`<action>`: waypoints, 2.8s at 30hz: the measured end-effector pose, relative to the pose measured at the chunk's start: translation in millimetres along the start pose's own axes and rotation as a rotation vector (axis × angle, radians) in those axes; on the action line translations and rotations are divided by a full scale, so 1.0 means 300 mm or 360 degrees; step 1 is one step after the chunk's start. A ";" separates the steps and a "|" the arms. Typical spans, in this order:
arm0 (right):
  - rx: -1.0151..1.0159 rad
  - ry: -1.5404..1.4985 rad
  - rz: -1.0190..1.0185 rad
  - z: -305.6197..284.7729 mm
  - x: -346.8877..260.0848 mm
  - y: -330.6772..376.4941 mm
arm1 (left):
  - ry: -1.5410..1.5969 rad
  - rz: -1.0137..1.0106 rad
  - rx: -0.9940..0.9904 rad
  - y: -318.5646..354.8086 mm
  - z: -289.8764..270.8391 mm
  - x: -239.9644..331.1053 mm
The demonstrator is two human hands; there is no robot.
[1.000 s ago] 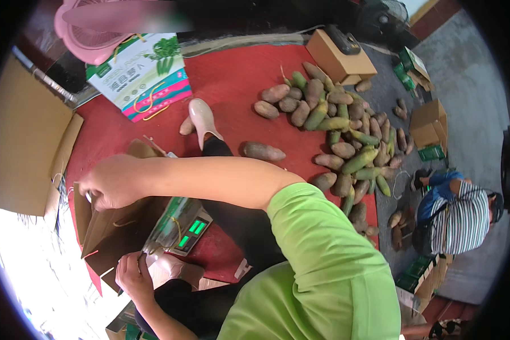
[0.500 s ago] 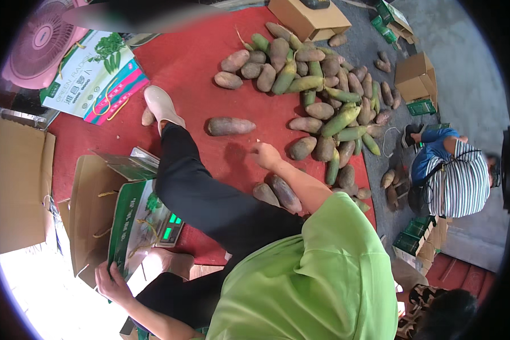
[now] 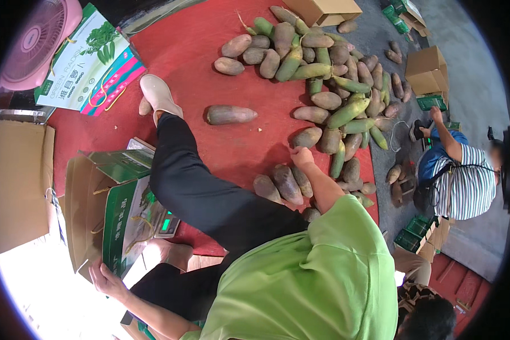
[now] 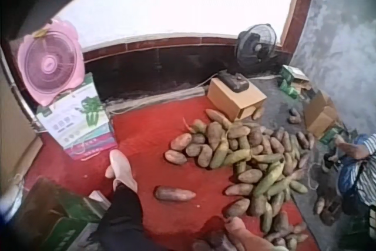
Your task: Weighing vegetables on a scale and placing them into cardboard boxes for packaging.
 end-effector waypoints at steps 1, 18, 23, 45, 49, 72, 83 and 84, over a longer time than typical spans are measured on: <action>-0.0010 0.0000 -0.0011 0.005 -0.024 -0.013 | 0.0016 0.0006 -0.0008 -0.001 0.001 0.000; 0.0761 -0.0063 0.0417 -0.011 -0.244 -0.064 | -0.0061 0.0105 -0.0084 0.011 0.013 -0.035; 0.0802 -0.0435 0.1187 -0.075 -0.002 -0.035 | -0.0106 0.0135 -0.0084 0.007 0.018 -0.011; 0.0226 -0.1647 0.1035 0.040 -0.052 -0.168 | -0.0078 0.0011 -0.0155 -0.025 -0.008 0.071; -0.0238 -0.1454 0.0242 0.028 -0.275 -0.188 | -0.0123 0.0187 -0.0190 -0.040 -0.018 0.099; -0.1155 0.1285 -0.2367 0.013 -1.911 1.110 | 0.0125 0.0346 -0.0132 0.007 -0.067 0.131; -0.1311 0.1143 -0.2762 0.379 -1.914 1.085 | 0.0174 0.0362 -0.0111 -0.016 -0.072 0.131; -0.1381 0.1194 -0.2711 0.307 -1.935 1.108 | 0.0190 0.0335 -0.0157 -0.016 -0.065 0.125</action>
Point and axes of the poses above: each hand's wrist, its own y-axis away from the middle knuckle, its own z-axis out of the palm, x = y × z, the point moved 3 cm from there along -y, towards the middle knuckle
